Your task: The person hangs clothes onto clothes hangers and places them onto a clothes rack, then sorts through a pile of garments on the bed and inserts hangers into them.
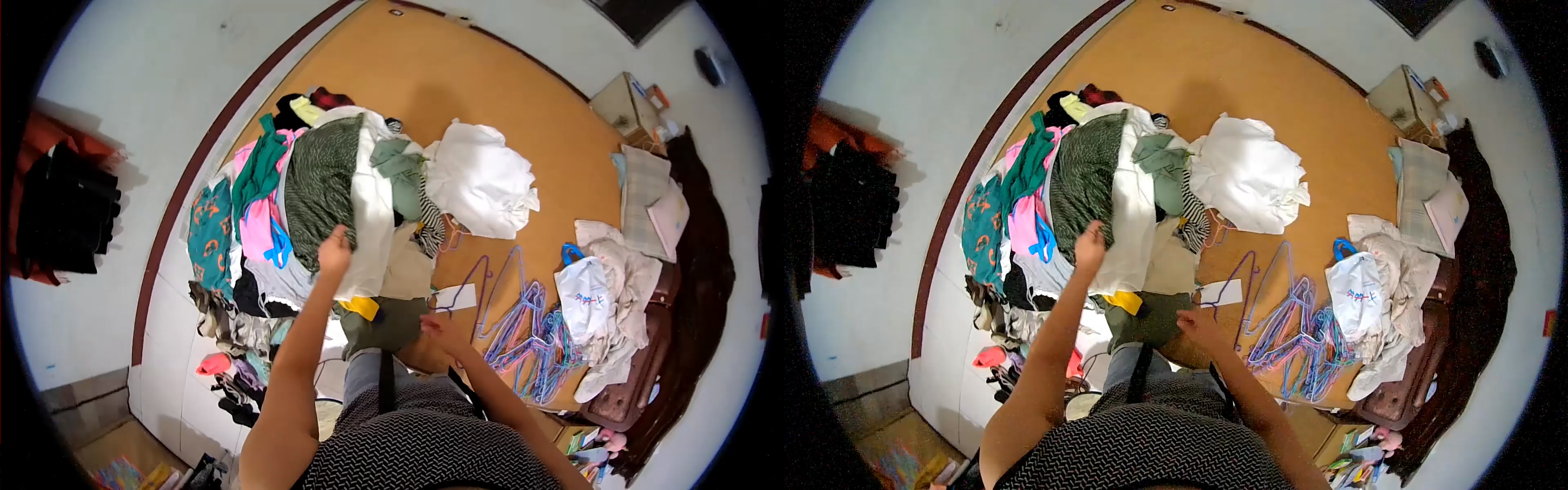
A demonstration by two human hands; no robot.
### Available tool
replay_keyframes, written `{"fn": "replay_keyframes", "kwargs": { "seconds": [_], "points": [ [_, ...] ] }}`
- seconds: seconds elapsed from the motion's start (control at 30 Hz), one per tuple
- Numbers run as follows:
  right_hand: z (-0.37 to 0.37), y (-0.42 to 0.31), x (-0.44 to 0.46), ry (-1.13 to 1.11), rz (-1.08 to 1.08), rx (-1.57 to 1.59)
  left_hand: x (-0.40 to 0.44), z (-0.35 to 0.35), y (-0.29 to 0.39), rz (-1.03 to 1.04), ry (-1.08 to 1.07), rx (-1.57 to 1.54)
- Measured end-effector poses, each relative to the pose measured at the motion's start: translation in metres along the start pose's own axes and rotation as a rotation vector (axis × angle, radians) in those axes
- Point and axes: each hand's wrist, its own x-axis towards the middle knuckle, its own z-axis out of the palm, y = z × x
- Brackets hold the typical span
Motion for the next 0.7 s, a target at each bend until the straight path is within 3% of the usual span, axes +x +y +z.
{"fn": "replay_keyframes", "kwargs": {
  "seconds": [0.03,0.1,0.13,0.27,0.33,0.37,0.43,0.5,0.57,0.63,0.7],
  "points": [
    [-0.005,-0.016,-0.007,0.021,-0.003,0.003,-0.02,-0.011,0.048,0.039,-0.047,-0.052],
    [-0.02,-0.092,-0.019,0.275,-0.115,-0.086,-0.056,-0.012,0.107,0.065,-0.108,-0.173],
    [-0.022,-0.103,-0.017,0.347,-0.227,-0.07,-0.07,-0.017,0.133,0.153,-0.134,-0.226],
    [-0.038,-0.158,-0.024,0.551,-0.538,-0.057,-0.107,-0.048,0.22,0.165,-0.262,-0.434],
    [-0.05,-0.164,-0.034,0.505,-0.458,0.031,-0.116,-0.053,0.236,0.217,-0.358,-0.808],
    [-0.054,-0.162,-0.04,0.44,-0.375,0.108,-0.118,-0.056,0.243,0.222,-0.366,-0.797],
    [-0.059,-0.167,-0.052,0.566,-0.477,0.026,-0.12,-0.062,0.253,0.227,-0.25,-0.527],
    [-0.073,-0.175,-0.077,0.565,-0.422,0.141,-0.116,-0.055,0.241,0.233,-0.135,-0.619],
    [-0.084,-0.162,-0.093,0.648,-0.465,0.293,-0.12,-0.069,0.234,0.239,-0.207,-0.454],
    [-0.102,-0.15,-0.121,0.694,-0.395,0.259,-0.131,-0.075,0.227,0.389,-0.367,-0.253],
    [-0.106,-0.117,-0.133,0.742,-0.361,0.38,-0.152,-0.082,0.235,0.395,-0.572,0.065]
  ]
}}
